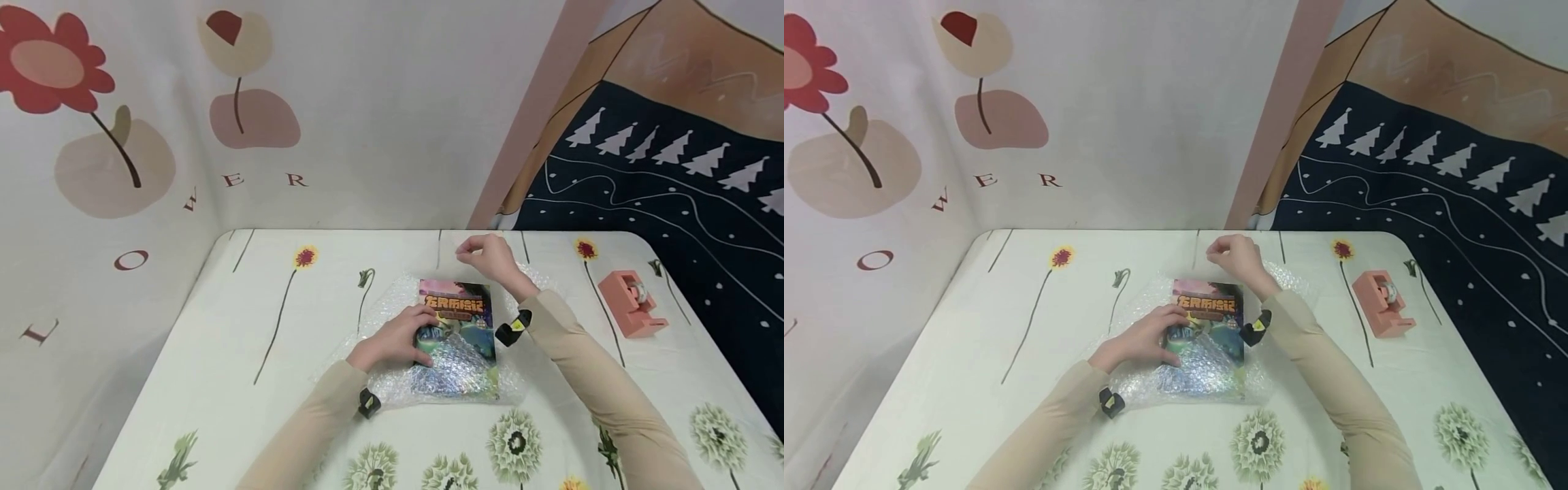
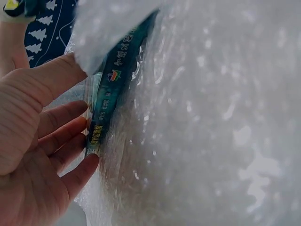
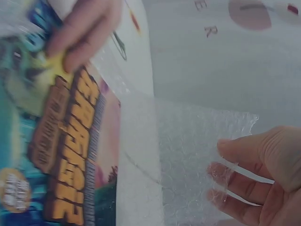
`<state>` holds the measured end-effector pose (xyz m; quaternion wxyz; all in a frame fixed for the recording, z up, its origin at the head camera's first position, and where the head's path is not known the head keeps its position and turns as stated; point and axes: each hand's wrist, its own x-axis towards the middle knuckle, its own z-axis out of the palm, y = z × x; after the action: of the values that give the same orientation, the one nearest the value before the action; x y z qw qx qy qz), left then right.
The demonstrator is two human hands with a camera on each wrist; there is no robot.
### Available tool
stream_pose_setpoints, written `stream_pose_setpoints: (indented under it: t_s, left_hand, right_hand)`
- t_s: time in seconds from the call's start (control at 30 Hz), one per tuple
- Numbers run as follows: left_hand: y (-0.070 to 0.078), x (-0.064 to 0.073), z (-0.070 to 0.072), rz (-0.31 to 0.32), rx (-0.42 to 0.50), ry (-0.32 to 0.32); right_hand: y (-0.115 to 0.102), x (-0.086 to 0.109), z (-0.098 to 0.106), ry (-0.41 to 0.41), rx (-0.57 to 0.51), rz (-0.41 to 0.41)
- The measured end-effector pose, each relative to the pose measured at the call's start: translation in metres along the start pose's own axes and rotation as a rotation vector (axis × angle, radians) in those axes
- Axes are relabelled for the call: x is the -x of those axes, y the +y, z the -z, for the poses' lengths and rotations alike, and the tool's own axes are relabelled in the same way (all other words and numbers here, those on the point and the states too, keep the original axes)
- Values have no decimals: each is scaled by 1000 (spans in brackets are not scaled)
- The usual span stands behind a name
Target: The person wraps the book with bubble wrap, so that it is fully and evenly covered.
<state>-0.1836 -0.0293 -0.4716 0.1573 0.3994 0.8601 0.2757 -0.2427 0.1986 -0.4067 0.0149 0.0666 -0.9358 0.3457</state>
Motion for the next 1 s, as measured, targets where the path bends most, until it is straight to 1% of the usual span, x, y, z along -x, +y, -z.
stream_pose_setpoints:
  t_s: [0.2,0.33,0.47,0.57,0.7,0.77,0.9,1.0]
  left_hand:
    - [-2,0,0,12,7,-1]
    - [-3,0,1,-1,17,9]
    - [-2,0,1,-8,21,10]
    - [-1,0,0,-9,18,7]
    - [-1,-1,-1,-2,4,4]
    - [0,-1,-1,5,-1,6]
    - [3,0,-2,31,-5,18]
    - [6,0,-2,44,-32,43]
  right_hand:
    - [-6,27,-6,5,65,101]
    - [-7,41,-12,25,119,166]
    - [-5,52,-19,62,225,290]
    - [-2,59,-24,68,292,356]
    - [2,68,-30,53,333,395]
    - [5,71,-32,41,338,432]
    - [12,77,-36,-16,322,489]
    - [16,79,-38,-56,309,506]
